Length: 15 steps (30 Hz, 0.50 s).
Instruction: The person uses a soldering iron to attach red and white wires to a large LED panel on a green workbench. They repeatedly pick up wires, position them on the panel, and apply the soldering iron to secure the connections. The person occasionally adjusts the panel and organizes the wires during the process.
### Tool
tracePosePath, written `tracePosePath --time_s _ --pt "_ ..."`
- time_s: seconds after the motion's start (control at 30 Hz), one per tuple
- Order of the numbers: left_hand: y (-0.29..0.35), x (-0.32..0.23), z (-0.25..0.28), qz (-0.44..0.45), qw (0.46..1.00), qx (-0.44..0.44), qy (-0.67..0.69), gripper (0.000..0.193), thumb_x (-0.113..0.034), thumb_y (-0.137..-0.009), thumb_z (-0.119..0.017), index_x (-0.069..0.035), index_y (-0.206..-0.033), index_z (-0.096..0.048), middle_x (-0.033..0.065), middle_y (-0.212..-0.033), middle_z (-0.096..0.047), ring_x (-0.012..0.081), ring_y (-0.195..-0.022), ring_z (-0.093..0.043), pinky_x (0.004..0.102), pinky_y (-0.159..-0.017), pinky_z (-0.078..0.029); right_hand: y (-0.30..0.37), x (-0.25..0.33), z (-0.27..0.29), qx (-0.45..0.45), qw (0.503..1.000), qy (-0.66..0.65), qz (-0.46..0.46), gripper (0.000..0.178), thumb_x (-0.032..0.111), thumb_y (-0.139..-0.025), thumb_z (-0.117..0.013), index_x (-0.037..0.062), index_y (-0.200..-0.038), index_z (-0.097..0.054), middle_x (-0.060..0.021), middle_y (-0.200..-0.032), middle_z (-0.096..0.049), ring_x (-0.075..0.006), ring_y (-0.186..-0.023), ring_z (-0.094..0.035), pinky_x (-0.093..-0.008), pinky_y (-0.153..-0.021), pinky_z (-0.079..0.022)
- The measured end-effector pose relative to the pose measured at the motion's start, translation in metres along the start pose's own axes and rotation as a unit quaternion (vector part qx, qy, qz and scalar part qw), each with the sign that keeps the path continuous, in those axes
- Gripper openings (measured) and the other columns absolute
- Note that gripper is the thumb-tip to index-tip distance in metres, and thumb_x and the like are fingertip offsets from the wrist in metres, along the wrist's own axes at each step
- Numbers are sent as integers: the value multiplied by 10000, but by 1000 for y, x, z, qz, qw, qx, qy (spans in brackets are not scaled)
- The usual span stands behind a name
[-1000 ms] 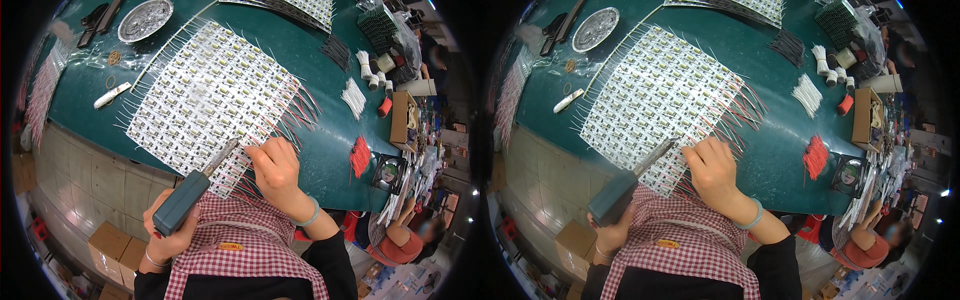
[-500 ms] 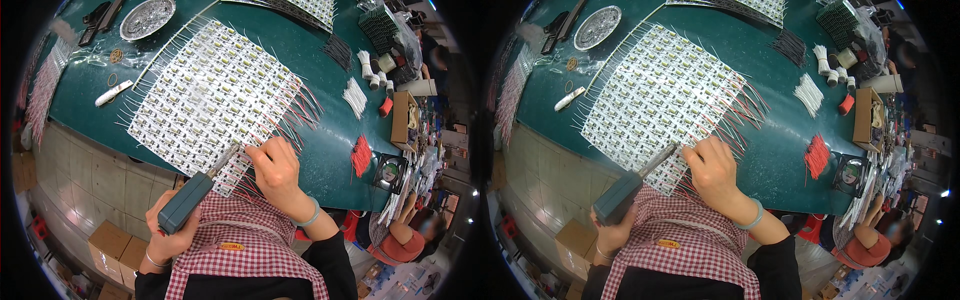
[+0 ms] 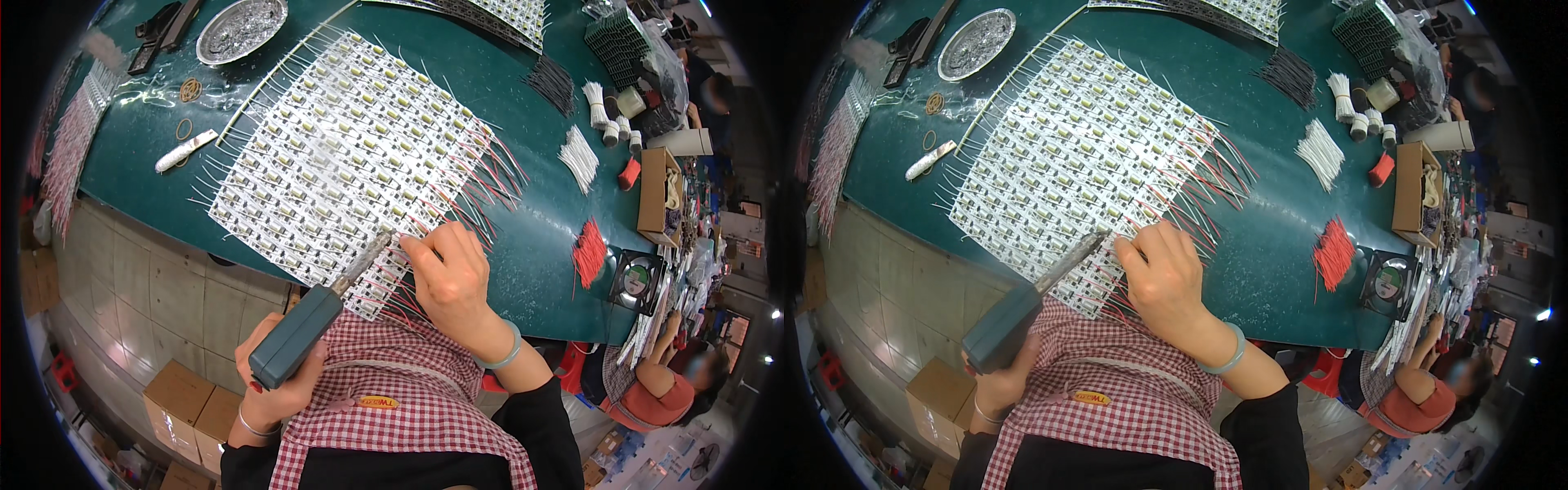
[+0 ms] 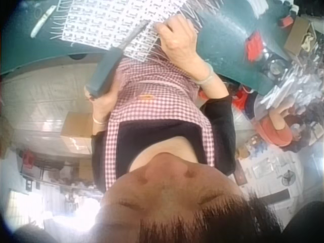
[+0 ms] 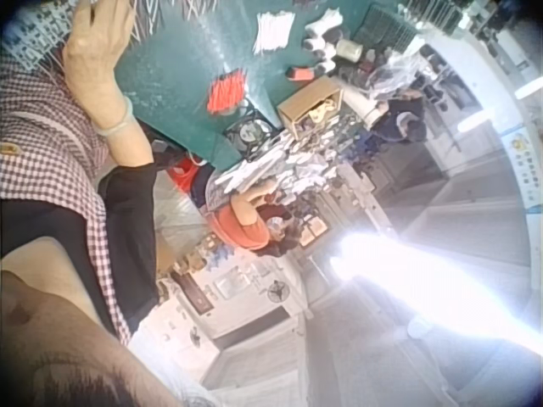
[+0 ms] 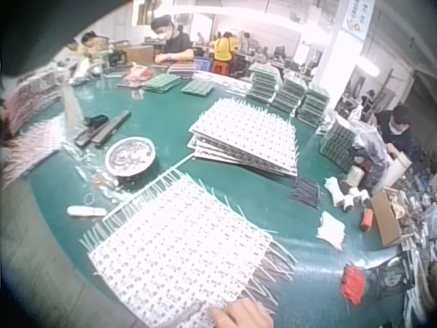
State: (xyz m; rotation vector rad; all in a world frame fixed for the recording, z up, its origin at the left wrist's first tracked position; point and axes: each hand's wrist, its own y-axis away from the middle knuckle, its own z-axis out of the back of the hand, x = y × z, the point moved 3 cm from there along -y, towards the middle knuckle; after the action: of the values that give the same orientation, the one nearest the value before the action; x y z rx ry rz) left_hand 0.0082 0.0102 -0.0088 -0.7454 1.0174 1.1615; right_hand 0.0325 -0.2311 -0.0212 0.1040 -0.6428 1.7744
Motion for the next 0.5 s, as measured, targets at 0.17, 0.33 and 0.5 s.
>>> tracePosePath --time_s 0.17,0.33,0.5 --pt "3 1 3 19 1000 6 9 228 24 -730 -757 50 -949 -698 143 -874 -674 220 -688 -652 300 -597 -511 2 0 -2 3 1000 1 1 224 -8 -722 -674 31 -942 -676 -57 -776 -484 -236 -737 -511 -362 -646 -397" --pt "4 -1 5 37 999 19 2 232 14 -744 -754 54 -965 -697 162 -935 -689 246 -778 -682 314 -680 -541 4 -1 -3 -13 1000 -6 -10 247 -16 -716 -677 25 -960 -683 -57 -783 -499 -239 -754 -522 -360 -660 -404" --pt "6 -3 8 43 999 2 7 234 8 -753 -754 55 -975 -697 165 -969 -691 247 -816 -685 321 -707 -546 8 6 2 -34 999 -7 2 259 -20 -711 -684 20 -967 -683 -57 -789 -509 -247 -759 -530 -369 -681 -416"
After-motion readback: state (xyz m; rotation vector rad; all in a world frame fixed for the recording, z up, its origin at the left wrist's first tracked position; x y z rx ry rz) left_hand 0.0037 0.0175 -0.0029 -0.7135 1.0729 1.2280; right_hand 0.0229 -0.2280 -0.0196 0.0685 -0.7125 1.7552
